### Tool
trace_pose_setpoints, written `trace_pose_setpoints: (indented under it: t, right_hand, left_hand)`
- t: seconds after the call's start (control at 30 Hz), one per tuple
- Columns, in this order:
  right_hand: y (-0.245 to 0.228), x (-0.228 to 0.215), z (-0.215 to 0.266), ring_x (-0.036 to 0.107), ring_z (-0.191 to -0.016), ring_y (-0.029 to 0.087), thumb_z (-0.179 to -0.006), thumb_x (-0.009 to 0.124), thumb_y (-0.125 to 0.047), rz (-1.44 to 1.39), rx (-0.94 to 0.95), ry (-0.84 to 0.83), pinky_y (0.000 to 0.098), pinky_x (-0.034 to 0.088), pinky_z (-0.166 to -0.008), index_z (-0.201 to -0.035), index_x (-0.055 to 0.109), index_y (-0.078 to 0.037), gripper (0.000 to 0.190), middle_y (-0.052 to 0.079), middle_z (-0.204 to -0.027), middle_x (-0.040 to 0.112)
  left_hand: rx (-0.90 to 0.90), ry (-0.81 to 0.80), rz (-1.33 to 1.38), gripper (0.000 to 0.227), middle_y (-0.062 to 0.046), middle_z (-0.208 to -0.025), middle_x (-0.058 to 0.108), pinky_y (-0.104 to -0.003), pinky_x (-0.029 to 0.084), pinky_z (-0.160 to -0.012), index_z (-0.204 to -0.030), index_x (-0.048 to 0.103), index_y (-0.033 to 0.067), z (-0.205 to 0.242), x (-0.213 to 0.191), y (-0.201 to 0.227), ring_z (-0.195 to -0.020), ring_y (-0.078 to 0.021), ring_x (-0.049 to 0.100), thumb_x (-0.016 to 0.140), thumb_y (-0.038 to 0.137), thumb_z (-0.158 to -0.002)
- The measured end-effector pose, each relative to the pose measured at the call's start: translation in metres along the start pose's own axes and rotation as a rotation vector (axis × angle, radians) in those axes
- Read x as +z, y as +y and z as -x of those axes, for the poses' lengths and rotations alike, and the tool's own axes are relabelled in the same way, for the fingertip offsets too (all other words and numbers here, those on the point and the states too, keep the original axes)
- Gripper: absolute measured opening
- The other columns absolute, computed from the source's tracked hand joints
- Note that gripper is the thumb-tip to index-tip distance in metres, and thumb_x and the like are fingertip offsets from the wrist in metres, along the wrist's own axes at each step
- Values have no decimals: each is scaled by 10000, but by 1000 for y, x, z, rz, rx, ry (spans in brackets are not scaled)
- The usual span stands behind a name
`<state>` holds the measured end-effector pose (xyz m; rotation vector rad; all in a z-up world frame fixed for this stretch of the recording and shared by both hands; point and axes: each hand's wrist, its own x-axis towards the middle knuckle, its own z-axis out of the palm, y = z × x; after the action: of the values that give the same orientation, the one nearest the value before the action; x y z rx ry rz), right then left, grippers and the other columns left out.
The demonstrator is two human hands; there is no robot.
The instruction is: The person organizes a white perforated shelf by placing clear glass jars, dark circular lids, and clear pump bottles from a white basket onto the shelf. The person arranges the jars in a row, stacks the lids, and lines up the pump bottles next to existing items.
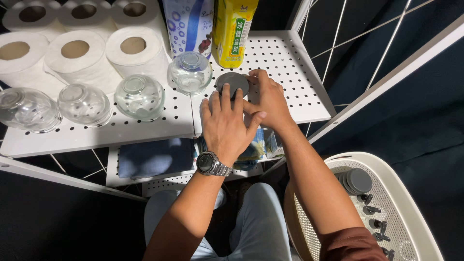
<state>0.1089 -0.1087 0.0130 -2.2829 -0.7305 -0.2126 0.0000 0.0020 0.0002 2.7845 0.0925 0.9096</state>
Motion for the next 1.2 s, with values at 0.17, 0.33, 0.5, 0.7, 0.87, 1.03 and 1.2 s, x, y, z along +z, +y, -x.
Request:
trace_pose_setpoints:
  t: [0.17,0.33,0.5,0.7,0.87,1.03,1.2]
  right_hand:
    - [-3,-3,2,623,-1316,386,-836,859,-366,4,1,-28,574,279,-1225,-1436,481,-87,761,209,-1274,737]
    - [-3,-4,2,613,-1333,373,-827,864,-361,-5,15,-33,563,269,-1238,-1463,484,-94,788,198,-1282,739]
    - [2,-4,3,599,-1354,352,-836,861,-375,-2,4,-41,539,274,-1247,-1482,477,-89,804,193,-1302,730]
    - [11,1,0,597,-1355,339,-833,852,-408,11,-9,-48,539,278,-1249,-1483,471,-117,808,162,-1322,727]
    - [5,-2,3,601,-1351,348,-840,853,-398,14,-1,-45,548,283,-1241,-1477,479,-102,796,179,-1322,725]
    - [4,-2,3,605,-1347,359,-839,850,-387,22,-7,-33,552,290,-1236,-1474,482,-97,789,184,-1314,727]
    - [9,0,2,605,-1351,359,-832,850,-394,20,-5,-37,555,287,-1243,-1483,471,-100,808,185,-1315,727]
  left_hand:
    - [2,13,-18,875,-315,-1471,519,-680,338,-1117,-1432,593,31,0,-2,1,-1331,-483,535,271,749,-1049]
    - [-3,2,-17,878,-308,-1478,515,-683,336,-1122,-1436,591,36,0,-1,1,-1337,-479,535,268,754,-1046]
    - [-2,8,-43,853,-303,-1478,520,-676,360,-1119,-1440,587,40,2,-3,2,-1338,-472,545,258,730,-1063]
    - [-8,47,-52,862,-274,-1470,533,-667,347,-1126,-1429,598,63,3,9,-1,-1336,-451,552,290,764,-1034]
    - [-6,53,-60,857,-272,-1459,544,-663,357,-1115,-1426,602,65,2,8,0,-1322,-452,564,286,760,-1037]
    - [10,74,-71,845,-281,-1436,561,-657,374,-1103,-1413,611,56,2,3,2,-1304,-456,580,288,746,-1046]
    - [10,97,-95,831,-271,-1430,571,-650,380,-1097,-1399,622,65,2,8,1,-1299,-448,590,317,749,-1039]
